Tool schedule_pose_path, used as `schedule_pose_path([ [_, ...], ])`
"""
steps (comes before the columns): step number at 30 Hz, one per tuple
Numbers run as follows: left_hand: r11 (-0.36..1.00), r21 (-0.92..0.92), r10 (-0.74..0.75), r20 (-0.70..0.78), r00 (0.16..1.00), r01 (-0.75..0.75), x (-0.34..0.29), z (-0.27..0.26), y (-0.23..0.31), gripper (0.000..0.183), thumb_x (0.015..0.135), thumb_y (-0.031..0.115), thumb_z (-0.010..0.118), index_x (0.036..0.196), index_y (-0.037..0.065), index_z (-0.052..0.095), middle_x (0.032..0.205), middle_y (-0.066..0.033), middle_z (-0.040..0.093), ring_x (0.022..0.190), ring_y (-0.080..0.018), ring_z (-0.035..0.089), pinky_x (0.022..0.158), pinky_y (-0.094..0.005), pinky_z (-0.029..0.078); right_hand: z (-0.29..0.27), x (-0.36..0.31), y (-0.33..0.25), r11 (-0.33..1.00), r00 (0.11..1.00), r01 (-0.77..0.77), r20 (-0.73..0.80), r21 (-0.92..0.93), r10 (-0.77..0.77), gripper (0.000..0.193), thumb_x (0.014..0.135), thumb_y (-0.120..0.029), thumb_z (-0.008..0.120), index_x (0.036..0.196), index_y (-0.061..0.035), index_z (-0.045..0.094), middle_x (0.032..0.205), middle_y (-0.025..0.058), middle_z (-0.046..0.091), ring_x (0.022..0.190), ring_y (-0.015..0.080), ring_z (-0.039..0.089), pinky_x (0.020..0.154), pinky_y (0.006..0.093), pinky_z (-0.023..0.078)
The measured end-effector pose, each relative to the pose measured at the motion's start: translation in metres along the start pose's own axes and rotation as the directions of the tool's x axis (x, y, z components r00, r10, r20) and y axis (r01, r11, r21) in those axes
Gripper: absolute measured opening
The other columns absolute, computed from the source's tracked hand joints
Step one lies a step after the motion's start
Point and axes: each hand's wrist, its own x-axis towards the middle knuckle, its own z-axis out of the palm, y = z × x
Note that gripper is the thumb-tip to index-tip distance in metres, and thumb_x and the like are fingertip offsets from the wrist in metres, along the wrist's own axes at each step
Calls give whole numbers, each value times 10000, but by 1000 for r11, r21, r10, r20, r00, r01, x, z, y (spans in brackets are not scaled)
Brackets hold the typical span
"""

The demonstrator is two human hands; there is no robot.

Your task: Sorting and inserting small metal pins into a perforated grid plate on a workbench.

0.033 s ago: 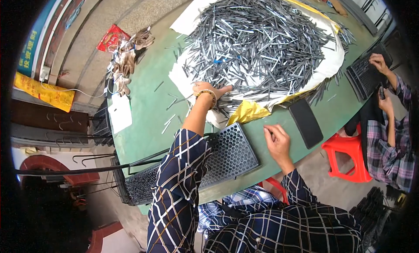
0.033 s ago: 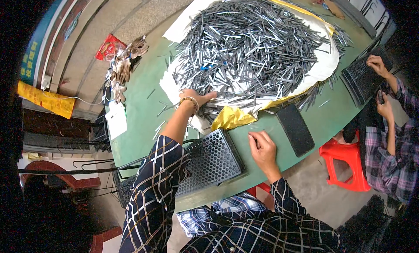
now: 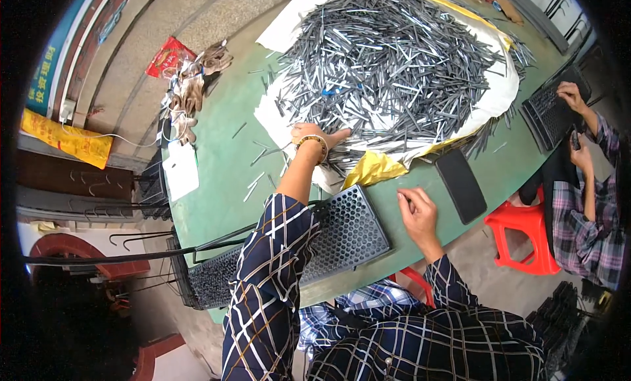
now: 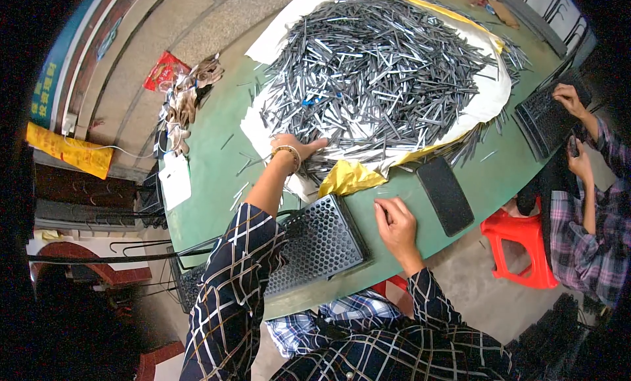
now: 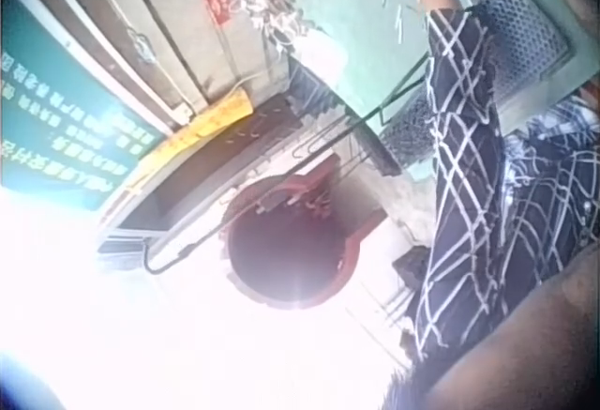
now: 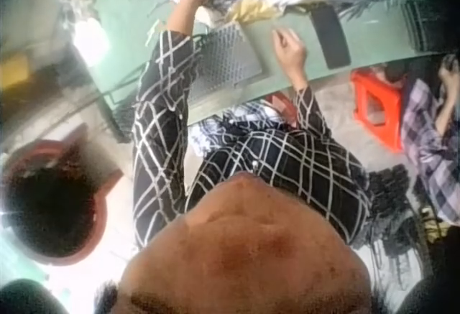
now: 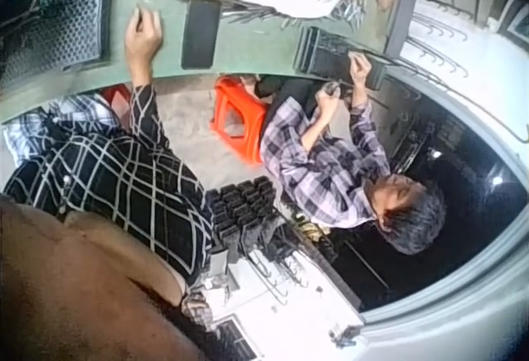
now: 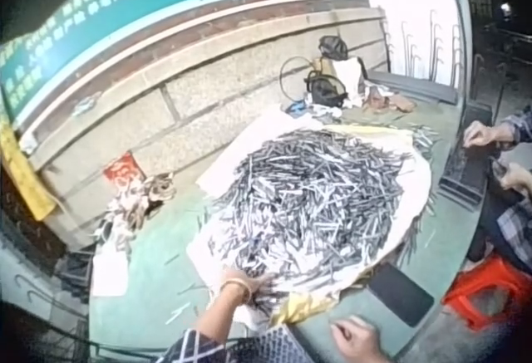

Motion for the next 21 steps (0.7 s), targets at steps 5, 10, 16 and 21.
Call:
schedule_pose_path([
  [5, 977, -148, -146, 51, 988, 152, 32, 10, 2, 1213, 515, 644, 763, 1308, -132, 272, 1293, -228, 391, 1178, -301, 460, 962, -352, 415, -1, 3, -1, 1000, 1000, -21, -10, -2, 21, 84, 814, -30, 630, 895, -18, 649, 721, 53, 560, 459, 110, 411, 437, 266, 341],
  [10, 977, -117, -182, -30, 983, 177, 55, 16, -1, 875, 558, 644, 726, 1100, -32, 604, 1121, -157, 612, 1037, -271, 586, 879, -340, 465, 2, 2, -2, 1000, 1000, -9, -1, -7, 9, 86, 815, -30, 627, 897, -16, 649, 720, 54, 560, 456, 111, 409, 434, 266, 339],
  [16, 988, -84, -133, -59, 989, 128, 58, 2, 6, 784, 548, 590, 773, 1011, -28, 641, 1015, -139, 660, 930, -256, 646, 785, -322, 511, 2, 2, -4, 1000, 1000, -23, 12, -6, 23, 86, 815, -30, 627, 897, -17, 650, 699, 55, 539, 460, 113, 402, 434, 269, 335],
  [21, 915, -404, -6, 34, 999, 19, 42, -2, 14, 528, 636, 327, 764, 978, -51, 623, 1033, -202, 641, 944, -316, 638, 836, -369, 504, 0, 0, 3, 999, 999, -39, -1, -27, 39, 88, 812, -28, 631, 897, -15, 649, 692, 56, 529, 459, 112, 397, 435, 271, 334],
])
